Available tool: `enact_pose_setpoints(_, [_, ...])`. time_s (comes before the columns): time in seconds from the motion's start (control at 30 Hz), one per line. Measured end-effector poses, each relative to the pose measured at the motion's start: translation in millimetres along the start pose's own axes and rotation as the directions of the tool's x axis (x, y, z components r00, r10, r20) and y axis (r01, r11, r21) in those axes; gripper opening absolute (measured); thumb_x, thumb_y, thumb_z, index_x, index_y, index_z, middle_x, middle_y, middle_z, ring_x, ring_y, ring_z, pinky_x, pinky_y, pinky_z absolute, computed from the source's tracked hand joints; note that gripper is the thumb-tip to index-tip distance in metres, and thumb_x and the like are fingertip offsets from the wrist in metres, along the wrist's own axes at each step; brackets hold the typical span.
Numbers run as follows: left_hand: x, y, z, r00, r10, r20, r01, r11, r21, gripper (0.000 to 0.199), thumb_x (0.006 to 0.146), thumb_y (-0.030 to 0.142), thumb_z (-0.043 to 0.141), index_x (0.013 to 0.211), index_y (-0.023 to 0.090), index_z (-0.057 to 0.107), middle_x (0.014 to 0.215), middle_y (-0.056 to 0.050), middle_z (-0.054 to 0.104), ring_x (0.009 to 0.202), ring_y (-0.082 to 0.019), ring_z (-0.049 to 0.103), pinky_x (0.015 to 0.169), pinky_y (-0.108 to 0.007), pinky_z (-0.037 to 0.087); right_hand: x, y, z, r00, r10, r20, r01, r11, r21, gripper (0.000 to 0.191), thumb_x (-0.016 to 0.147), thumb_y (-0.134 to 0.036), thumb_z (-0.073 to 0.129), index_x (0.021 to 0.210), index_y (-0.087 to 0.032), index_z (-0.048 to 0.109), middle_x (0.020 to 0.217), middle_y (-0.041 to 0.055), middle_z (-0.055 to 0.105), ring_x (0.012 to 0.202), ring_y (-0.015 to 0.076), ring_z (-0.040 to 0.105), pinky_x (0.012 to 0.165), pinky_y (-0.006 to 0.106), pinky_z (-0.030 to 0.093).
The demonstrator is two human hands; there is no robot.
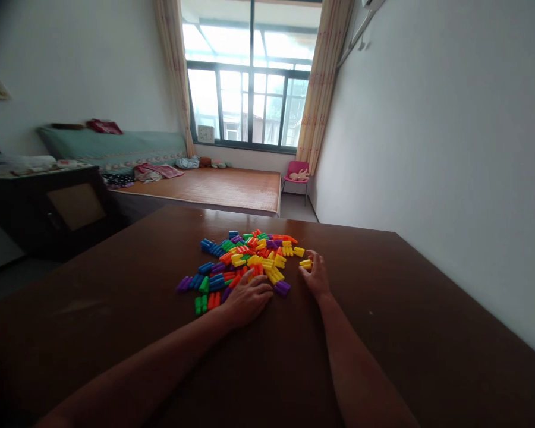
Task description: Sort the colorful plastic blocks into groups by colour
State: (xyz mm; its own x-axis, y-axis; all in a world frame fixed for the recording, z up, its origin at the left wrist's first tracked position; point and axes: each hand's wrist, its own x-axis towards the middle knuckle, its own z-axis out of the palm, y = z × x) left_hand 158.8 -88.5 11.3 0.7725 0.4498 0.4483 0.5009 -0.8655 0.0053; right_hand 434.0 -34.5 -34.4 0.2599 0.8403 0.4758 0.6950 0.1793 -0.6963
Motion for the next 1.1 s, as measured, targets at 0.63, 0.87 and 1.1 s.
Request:
enact_pose_setpoints(0.63, [-6.8,-91.5,-51.7,0.911,-0.372,-0.18,0.392,0.916,0.089,0.029,0.094,0.033,0.044,0.108,0.026,0.068,0.125,-0.004,0.063,0.126,-0.023,0.047,0.112,-0.043,0.022,7.8,24.5,-25.7,0.917,-0.063,0.395,0.08,0.996,-0.028,0.059,0.062,-0.027,0.057,0.12,-0.022,0.061,0.135,0.0062,0.055,0.125,0.026,0.049,0.109,0.044,0.033])
enact_pose_setpoints(0.87, [-78.9,-212.1,-54.7,0.541,-0.841,0.003,0.84,0.541,0.033,0.042,0.093,0.044,0.037,0.119,0.024,0.064,0.127,-0.007,0.063,0.121,-0.024,0.054,0.101,-0.036,0.038,6.5,25.2,-23.8,0.949,-0.005,0.315,0.031,0.996,-0.078,0.047,0.073,-0.04,0.058,0.116,-0.022,0.064,0.12,0.0079,0.065,0.109,0.0249,0.06,0.099,0.041,0.044])
enact_pose_setpoints(1.1, [-72.4,-209.2,-14.2,0.708,-0.706,0.02,0.659,0.65,-0.379,0.068,0.089,0.063,0.028,0.125,0.016,0.061,0.143,-0.011,0.048,0.136,-0.025,0.038,0.112,-0.038,0.029,3.9,10.8,-20.5,0.977,0.027,0.213,0.01,0.985,-0.174,0.045,0.073,-0.049,0.061,0.107,-0.02,0.067,0.105,0.0087,0.069,0.096,0.026,0.063,0.089,0.04,0.048])
